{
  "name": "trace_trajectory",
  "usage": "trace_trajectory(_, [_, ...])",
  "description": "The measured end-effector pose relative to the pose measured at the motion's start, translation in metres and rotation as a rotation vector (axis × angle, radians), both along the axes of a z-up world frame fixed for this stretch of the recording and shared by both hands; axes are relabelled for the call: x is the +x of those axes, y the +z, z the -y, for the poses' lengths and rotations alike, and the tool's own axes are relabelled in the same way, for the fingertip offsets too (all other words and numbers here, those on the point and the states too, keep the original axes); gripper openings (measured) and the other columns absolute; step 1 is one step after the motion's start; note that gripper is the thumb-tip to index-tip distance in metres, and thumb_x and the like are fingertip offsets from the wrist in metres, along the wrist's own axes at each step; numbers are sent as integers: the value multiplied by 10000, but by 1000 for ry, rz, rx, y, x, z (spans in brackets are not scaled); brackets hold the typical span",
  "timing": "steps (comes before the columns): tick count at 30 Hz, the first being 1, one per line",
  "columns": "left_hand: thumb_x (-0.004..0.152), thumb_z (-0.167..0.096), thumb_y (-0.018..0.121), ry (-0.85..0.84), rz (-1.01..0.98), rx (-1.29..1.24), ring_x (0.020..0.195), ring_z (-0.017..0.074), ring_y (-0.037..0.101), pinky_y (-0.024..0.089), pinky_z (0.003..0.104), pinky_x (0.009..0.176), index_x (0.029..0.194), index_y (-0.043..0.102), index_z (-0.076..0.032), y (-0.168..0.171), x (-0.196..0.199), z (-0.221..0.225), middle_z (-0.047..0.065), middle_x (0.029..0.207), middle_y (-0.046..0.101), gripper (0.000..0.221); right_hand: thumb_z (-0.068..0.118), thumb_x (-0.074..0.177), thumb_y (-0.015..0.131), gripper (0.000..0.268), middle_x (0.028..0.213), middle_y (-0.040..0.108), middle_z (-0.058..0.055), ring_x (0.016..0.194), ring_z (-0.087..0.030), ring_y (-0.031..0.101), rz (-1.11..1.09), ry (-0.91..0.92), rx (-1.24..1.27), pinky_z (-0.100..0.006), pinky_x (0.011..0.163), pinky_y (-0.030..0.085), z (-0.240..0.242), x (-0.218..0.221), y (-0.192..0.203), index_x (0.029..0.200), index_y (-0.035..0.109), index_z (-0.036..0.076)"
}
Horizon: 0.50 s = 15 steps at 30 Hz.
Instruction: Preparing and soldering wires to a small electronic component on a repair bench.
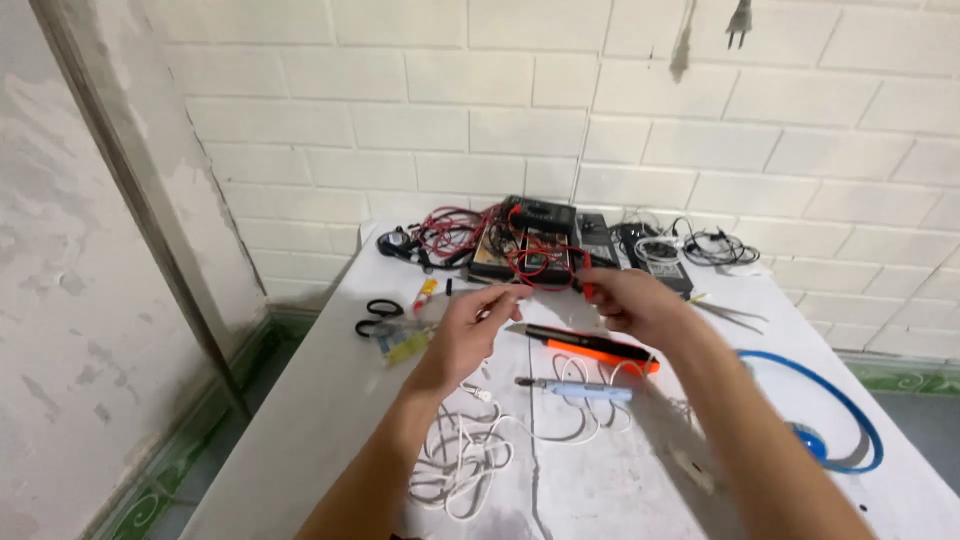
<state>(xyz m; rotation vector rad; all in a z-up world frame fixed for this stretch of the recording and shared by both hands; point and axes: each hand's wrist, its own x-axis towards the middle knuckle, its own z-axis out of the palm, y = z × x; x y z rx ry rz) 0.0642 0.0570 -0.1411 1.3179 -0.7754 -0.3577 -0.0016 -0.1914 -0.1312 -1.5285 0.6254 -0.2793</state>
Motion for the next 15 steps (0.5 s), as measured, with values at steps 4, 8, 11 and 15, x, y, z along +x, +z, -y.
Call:
trace_trajectory(4, [1005,-203,657,-44,53,55,395,65,465,417,219,360,1159,774,-71,-10,3,7,86,787,728,234,230,1001,668,288,686,381,75,561,-3,358,112,96,370,-107,443,222,-42,-40,22,807,516,81])
trace_trajectory(8, [1019,-178,605,-72,30,11,421,57,442,396,204,388,1156,703,-2,-13,4,15,133,761,693,243,292,995,698,280,729,545,-11,602,-75,478,243,89,303,-164,473,335,-40,-42,4,957,575,44])
trace_trajectory(11, [1038,-172,579,-84,-7,11,446,59,451,400,229,402,1257,658,8,-20,6,19,161,826,694,295,314,1008,687,316,785,686,-90,659,-119,634,296,76,189,-201,553,499,-38,-41,-8,1031,621,6])
trace_trajectory(15, [1018,-85,569,-144,-2,-32,472,39,425,401,200,420,1330,617,11,-25,7,21,158,884,675,330,302,1017,686,335,835,744,-123,709,-148,736,349,-2,48,-241,638,620,-33,-41,-17,1017,610,-25])
